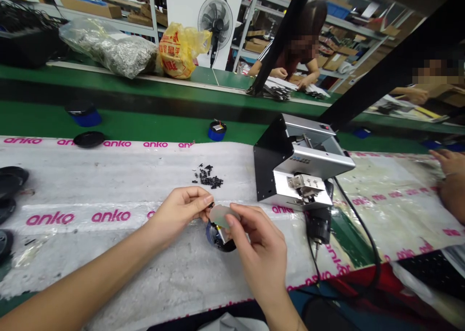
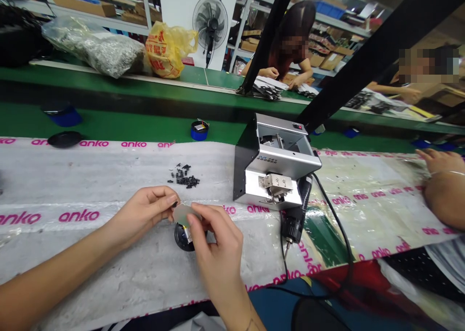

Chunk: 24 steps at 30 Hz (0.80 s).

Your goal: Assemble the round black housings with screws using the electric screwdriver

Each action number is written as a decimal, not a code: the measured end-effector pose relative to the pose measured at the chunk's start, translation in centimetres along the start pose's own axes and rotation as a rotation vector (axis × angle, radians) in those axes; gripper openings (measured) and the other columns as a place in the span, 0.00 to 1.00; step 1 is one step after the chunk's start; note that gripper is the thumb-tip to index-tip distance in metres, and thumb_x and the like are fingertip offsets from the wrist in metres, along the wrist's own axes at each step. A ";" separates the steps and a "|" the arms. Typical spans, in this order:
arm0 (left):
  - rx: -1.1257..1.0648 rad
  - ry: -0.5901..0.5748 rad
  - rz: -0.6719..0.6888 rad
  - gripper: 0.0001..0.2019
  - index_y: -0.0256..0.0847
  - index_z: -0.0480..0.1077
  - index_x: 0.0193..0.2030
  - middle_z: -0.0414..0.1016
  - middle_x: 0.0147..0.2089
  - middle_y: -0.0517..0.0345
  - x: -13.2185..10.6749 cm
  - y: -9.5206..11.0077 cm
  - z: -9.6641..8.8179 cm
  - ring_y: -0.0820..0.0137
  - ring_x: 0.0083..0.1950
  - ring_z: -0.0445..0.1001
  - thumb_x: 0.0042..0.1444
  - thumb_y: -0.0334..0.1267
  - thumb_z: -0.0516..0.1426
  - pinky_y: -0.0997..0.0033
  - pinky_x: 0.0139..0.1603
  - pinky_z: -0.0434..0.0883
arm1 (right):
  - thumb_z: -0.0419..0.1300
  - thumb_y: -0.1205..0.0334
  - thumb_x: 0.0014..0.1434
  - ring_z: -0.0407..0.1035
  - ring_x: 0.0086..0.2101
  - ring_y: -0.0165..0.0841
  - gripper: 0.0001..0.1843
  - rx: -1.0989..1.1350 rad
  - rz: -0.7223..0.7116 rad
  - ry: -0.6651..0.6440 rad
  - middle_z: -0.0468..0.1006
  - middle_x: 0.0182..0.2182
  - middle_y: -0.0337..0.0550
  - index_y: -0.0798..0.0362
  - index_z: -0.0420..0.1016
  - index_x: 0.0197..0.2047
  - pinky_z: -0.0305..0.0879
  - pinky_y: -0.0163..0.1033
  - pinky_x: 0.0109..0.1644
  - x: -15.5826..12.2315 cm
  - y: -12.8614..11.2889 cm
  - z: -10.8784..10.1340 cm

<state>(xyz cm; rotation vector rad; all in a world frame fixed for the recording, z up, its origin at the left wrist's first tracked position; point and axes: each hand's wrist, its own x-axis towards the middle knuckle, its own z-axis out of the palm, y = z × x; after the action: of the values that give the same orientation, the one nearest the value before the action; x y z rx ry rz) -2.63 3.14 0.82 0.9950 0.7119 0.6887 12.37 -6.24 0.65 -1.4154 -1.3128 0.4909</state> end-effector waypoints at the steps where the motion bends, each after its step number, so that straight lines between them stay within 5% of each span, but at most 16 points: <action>1: 0.023 0.000 0.011 0.13 0.36 0.73 0.29 0.73 0.25 0.63 0.0 0.0 -0.1 0.76 0.28 0.70 0.55 0.44 0.65 0.76 0.33 0.68 | 0.61 0.66 0.64 0.75 0.33 0.30 0.08 0.002 0.013 0.004 0.77 0.37 0.40 0.46 0.77 0.45 0.75 0.35 0.35 0.0 0.0 0.0; 10: 0.212 0.000 0.062 0.09 0.36 0.74 0.27 0.74 0.25 0.63 -0.2 1.0 -0.2 0.75 0.29 0.70 0.57 0.37 0.62 0.75 0.33 0.67 | 0.62 0.65 0.63 0.75 0.31 0.31 0.06 -0.050 0.010 0.037 0.78 0.34 0.40 0.48 0.77 0.44 0.74 0.35 0.32 0.2 -0.3 0.3; 15: 0.131 0.145 0.090 0.11 0.37 0.73 0.26 0.72 0.25 0.63 -0.5 -0.1 0.7 0.76 0.29 0.69 0.58 0.39 0.62 0.76 0.35 0.67 | 0.61 0.68 0.63 0.74 0.35 0.31 0.08 -0.112 -0.107 0.137 0.78 0.37 0.40 0.48 0.76 0.44 0.74 0.35 0.35 -0.5 -0.1 1.3; 20: 0.026 0.106 0.053 0.10 0.36 0.77 0.33 0.75 0.29 0.61 -0.6 -0.5 0.9 0.75 0.31 0.71 0.52 0.42 0.66 0.75 0.36 0.69 | 0.59 0.68 0.65 0.74 0.30 0.29 0.07 -0.120 -0.070 0.082 0.76 0.34 0.39 0.49 0.72 0.46 0.74 0.33 0.30 -0.2 -0.4 0.6; 24: -0.041 0.087 0.004 0.09 0.36 0.79 0.34 0.78 0.32 0.58 -0.6 -0.3 1.0 0.74 0.33 0.73 0.49 0.39 0.69 0.75 0.38 0.71 | 0.64 0.67 0.61 0.72 0.45 0.38 0.16 -0.322 -0.278 -0.092 0.74 0.46 0.46 0.49 0.73 0.52 0.74 0.43 0.47 0.7 -0.9 -1.1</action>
<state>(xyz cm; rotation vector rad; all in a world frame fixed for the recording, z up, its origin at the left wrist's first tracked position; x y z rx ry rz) -2.18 2.05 1.01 0.9336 0.7690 0.7507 13.14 -6.29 2.08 -1.4498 -1.6898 0.1634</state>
